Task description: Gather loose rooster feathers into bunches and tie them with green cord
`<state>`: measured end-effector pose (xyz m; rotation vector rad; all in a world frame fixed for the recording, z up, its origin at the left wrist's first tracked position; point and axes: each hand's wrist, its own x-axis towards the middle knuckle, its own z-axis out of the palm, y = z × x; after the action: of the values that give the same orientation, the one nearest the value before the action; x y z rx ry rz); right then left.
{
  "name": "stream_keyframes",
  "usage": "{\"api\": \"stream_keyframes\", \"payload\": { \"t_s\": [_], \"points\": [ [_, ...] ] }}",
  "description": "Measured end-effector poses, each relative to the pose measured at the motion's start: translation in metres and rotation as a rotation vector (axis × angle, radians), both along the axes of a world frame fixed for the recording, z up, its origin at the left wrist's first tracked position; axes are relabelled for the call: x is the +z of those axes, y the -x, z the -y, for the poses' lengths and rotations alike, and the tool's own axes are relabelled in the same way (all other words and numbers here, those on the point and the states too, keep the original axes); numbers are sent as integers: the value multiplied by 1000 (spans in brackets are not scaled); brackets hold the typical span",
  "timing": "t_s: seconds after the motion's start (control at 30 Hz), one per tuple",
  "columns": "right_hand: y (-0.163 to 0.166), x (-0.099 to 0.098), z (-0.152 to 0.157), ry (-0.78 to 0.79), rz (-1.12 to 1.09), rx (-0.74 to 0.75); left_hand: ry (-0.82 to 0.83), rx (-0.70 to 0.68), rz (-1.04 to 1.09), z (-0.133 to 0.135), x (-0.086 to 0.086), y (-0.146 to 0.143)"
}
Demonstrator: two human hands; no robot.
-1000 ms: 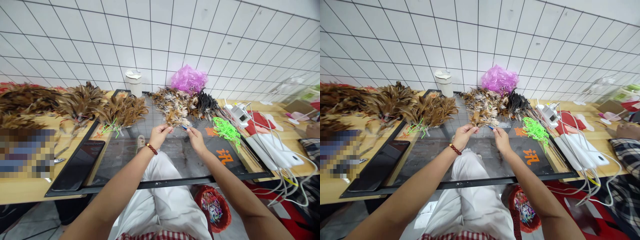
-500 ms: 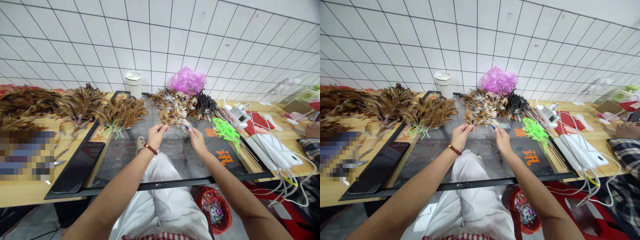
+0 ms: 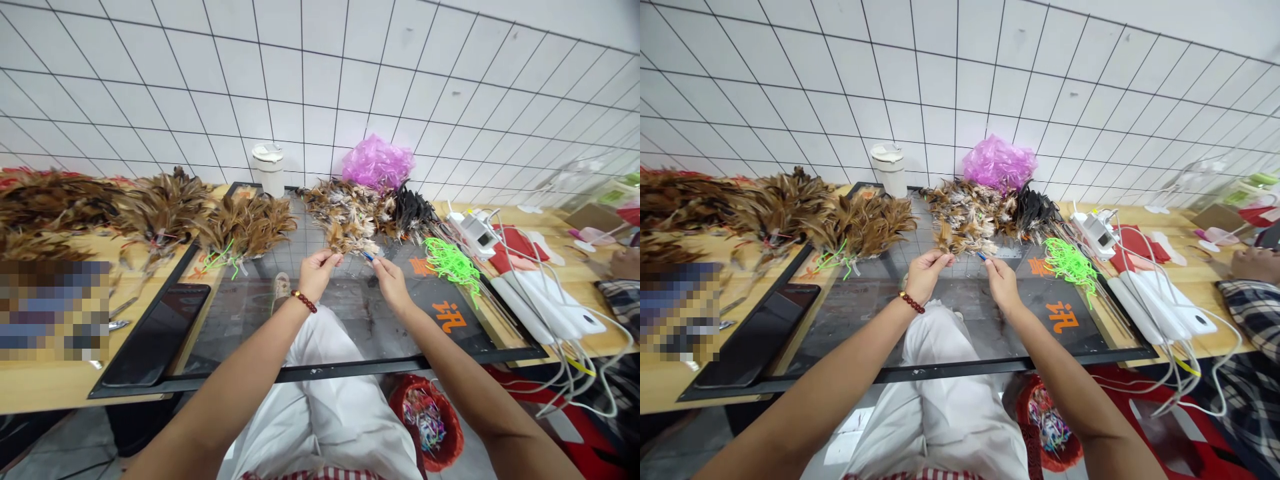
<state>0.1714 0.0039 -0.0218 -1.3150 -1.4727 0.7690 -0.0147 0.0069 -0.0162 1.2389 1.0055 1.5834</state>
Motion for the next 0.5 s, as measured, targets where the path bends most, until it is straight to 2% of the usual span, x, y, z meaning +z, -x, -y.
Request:
{"api": "stream_keyframes", "payload": {
  "t_s": [0.2,0.5],
  "points": [
    [0,-1,-2,12,-97,14,9,-19,-4,0,-1,-1],
    [-2,-4,-3,20,-103,44,34,-7,65,1,0,-2]
  ]
}}
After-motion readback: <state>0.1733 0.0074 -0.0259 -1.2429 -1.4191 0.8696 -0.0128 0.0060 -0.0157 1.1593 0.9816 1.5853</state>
